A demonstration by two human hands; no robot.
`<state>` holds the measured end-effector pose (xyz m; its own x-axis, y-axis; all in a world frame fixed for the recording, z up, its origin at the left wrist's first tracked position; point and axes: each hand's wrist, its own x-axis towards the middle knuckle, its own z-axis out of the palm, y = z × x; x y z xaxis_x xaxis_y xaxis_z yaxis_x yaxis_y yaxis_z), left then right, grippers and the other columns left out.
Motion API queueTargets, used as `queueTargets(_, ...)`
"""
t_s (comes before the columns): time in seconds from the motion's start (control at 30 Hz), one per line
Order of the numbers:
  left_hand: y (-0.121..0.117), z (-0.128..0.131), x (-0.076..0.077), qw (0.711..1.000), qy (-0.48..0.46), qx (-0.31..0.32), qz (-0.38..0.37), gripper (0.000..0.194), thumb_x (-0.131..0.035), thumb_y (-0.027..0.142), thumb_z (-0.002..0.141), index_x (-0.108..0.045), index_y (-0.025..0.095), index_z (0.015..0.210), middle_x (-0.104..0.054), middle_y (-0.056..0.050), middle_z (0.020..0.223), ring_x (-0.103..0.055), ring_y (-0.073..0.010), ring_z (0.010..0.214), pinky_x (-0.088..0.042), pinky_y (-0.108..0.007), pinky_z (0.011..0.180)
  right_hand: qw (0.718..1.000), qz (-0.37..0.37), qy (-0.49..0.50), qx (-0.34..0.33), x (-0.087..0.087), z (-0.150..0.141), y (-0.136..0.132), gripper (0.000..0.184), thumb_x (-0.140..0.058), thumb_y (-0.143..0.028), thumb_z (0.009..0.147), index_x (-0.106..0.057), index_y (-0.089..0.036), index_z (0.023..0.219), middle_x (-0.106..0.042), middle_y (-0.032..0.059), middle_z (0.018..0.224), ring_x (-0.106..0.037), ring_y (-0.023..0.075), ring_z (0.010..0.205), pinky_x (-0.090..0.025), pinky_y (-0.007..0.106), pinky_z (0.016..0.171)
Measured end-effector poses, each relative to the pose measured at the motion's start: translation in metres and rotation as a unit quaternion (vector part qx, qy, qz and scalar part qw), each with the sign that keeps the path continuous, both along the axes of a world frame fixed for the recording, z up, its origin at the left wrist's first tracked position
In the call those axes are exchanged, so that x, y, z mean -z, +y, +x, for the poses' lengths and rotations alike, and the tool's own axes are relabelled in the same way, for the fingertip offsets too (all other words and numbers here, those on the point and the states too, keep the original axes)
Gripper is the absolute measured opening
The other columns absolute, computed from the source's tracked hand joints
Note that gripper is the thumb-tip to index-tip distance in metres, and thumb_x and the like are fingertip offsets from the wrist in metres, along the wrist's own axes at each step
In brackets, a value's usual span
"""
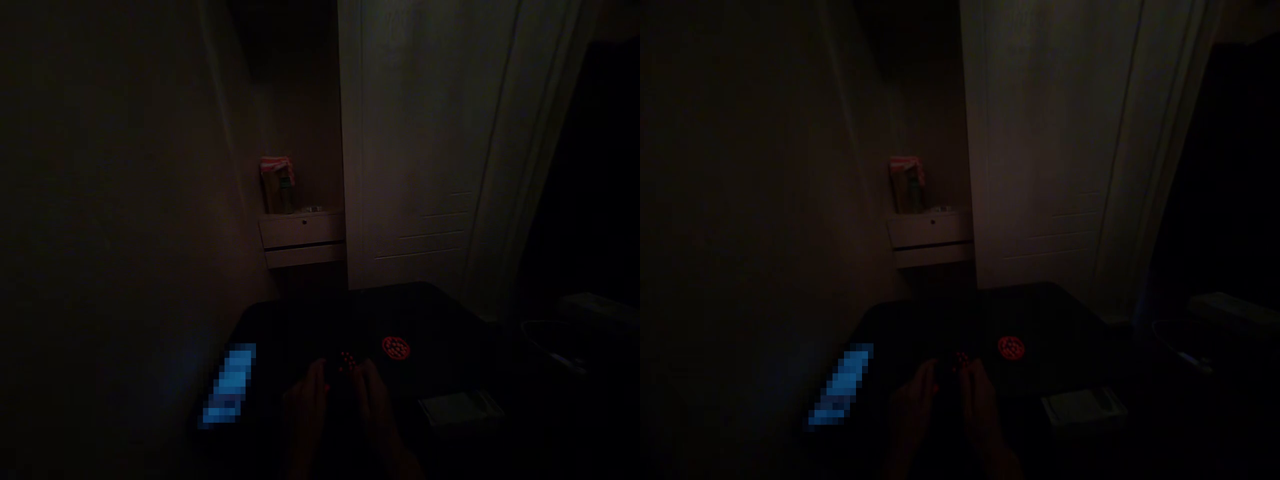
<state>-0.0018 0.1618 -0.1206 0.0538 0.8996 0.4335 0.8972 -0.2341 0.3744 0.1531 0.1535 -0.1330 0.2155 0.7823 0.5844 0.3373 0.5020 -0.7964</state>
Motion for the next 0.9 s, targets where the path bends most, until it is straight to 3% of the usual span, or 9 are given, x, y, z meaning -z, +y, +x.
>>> queueTargets(0.43,-0.0009,-0.0006,-0.0007,1.000,0.016,-0.006,0.010,0.039,-0.043,0.012,0.100,-0.066,0.023,0.129,-0.081,-0.004,0.112,-0.078,-0.0170,0.090,-0.057,-0.023,0.077,0.997,0.051,-0.052,-0.029,0.0022,0.0015,0.0009,0.030,-0.054,-0.047,0.103,-0.064,-0.023,0.089,-0.069,0.0028,0.082,-0.068,0.0182,0.073,-0.055,0.026,0.068)
queueTargets(0.6,-0.0013,0.0000,-0.0011,0.999,0.035,-0.007,0.020,0.038,-0.050,0.010,0.097,-0.067,0.023,0.127,-0.078,-0.005,0.123,-0.078,-0.0176,0.095,-0.057,-0.023,0.079,0.996,0.046,-0.063,-0.034,0.0002,0.0007,-0.0002,0.030,-0.058,-0.047,0.101,-0.062,-0.023,0.085,-0.067,0.0005,0.075,-0.065,0.0164,0.064,-0.053,0.025,0.062)
queueTargets(0.77,0.0002,-0.0005,0.0015,0.999,0.007,-0.013,0.030,0.037,-0.045,0.012,0.100,-0.069,0.024,0.125,-0.081,-0.003,0.114,-0.079,-0.0169,0.093,-0.057,-0.023,0.078,0.992,0.052,-0.099,-0.049,-0.0023,0.0019,-0.0016,0.028,-0.056,-0.045,0.102,-0.063,-0.022,0.087,-0.070,0.0016,0.078,-0.068,0.0168,0.065,-0.052,0.026,0.062)
queueTargets(0.9,0.0001,-0.0004,0.0023,0.999,0.018,-0.008,0.032,0.041,-0.046,0.009,0.096,-0.068,0.024,0.128,-0.078,-0.005,0.121,-0.078,-0.0179,0.095,-0.058,-0.024,0.080,0.992,0.062,-0.100,-0.045,-0.0036,0.0028,-0.0025,0.028,-0.056,-0.044,0.102,-0.062,-0.022,0.085,-0.069,0.0011,0.075,-0.068,0.0165,0.064,-0.052,0.026,0.060)
